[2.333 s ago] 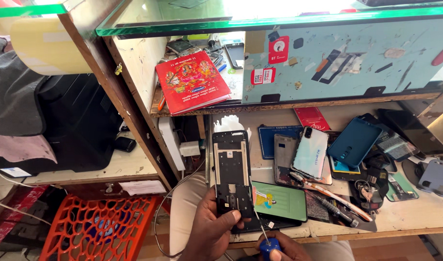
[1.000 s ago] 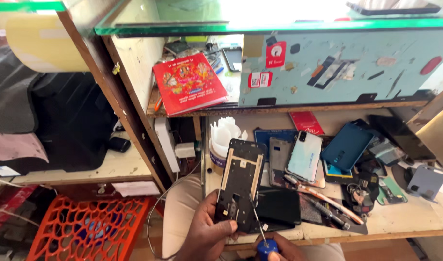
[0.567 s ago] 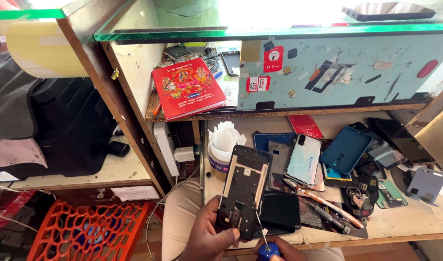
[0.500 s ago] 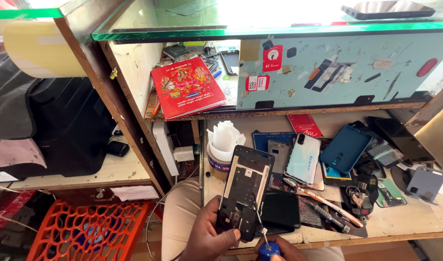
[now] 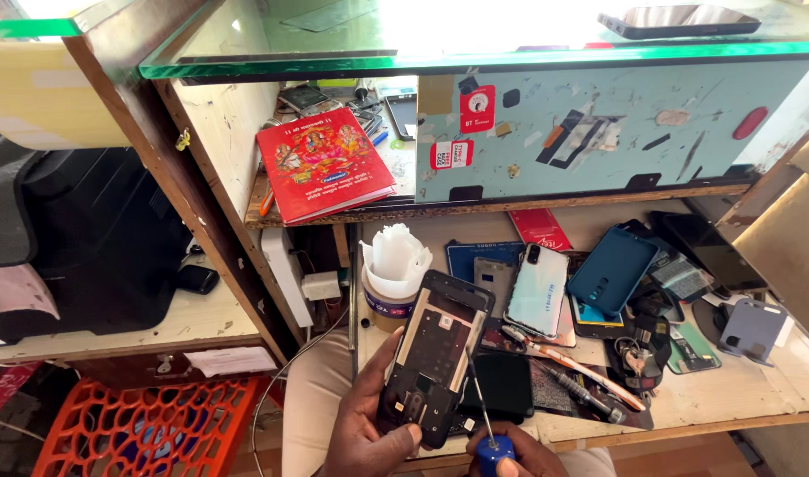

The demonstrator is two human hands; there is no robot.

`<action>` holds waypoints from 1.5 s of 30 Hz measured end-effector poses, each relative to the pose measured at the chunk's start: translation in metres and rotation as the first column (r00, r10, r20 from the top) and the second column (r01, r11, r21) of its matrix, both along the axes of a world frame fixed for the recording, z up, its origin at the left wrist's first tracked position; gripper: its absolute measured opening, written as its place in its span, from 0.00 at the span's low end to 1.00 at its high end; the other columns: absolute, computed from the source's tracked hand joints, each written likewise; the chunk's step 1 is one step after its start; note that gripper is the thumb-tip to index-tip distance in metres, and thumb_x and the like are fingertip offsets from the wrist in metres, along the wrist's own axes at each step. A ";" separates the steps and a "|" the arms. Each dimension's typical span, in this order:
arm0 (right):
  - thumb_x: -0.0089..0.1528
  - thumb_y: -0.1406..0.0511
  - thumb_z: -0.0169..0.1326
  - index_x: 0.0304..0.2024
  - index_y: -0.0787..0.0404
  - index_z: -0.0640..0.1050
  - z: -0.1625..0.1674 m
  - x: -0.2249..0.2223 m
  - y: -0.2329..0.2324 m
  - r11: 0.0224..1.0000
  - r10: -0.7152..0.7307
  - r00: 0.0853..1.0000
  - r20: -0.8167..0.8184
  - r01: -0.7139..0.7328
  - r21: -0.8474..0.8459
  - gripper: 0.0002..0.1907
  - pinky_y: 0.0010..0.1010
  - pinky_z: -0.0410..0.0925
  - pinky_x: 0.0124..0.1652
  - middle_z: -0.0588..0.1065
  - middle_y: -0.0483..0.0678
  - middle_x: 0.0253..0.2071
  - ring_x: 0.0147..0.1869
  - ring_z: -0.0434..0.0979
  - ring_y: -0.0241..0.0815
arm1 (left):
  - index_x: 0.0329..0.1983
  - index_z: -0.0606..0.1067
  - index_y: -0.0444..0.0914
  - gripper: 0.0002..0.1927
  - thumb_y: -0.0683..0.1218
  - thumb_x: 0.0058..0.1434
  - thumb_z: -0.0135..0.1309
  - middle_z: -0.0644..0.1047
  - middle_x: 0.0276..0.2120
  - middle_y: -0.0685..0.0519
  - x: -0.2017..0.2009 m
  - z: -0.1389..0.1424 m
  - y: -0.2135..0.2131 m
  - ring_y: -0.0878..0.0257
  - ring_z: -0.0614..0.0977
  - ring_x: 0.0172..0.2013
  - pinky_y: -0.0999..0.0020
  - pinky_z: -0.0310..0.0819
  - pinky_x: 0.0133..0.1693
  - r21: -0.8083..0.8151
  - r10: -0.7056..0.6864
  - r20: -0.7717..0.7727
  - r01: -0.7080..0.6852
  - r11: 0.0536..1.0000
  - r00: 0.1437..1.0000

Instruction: The person holds a disassembled phone chassis and uses a blue-handled screwdriver to unscrew and pry components from it at a cluttered repair counter. They briefly hand the phone chassis across the counter to a man, then resume unscrewing the phone body.

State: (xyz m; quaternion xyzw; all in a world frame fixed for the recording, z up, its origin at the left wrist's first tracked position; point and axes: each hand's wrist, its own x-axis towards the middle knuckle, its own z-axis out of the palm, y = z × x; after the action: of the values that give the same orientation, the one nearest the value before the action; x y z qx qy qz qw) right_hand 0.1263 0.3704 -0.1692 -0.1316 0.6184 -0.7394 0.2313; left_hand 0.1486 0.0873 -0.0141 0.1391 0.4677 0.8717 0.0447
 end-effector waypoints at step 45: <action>0.53 0.35 0.57 0.56 0.66 0.74 -0.037 -0.007 -0.004 0.977 0.206 0.967 -0.148 -0.194 0.093 0.46 0.35 0.73 0.52 0.81 0.53 0.40 0.47 0.83 0.43 | 0.61 0.65 0.35 0.30 0.39 0.55 0.60 0.79 0.45 0.46 0.005 0.001 0.009 0.60 0.83 0.41 0.69 0.78 0.36 0.007 0.180 0.123 -0.182 0.983 0.976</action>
State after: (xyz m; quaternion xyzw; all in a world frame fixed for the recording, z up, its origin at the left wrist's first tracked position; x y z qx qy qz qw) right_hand 0.1189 0.3663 -0.2064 -0.2420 0.6464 -0.6751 0.2606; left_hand 0.1535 0.0959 -0.0133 0.0427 0.4667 0.8833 -0.0077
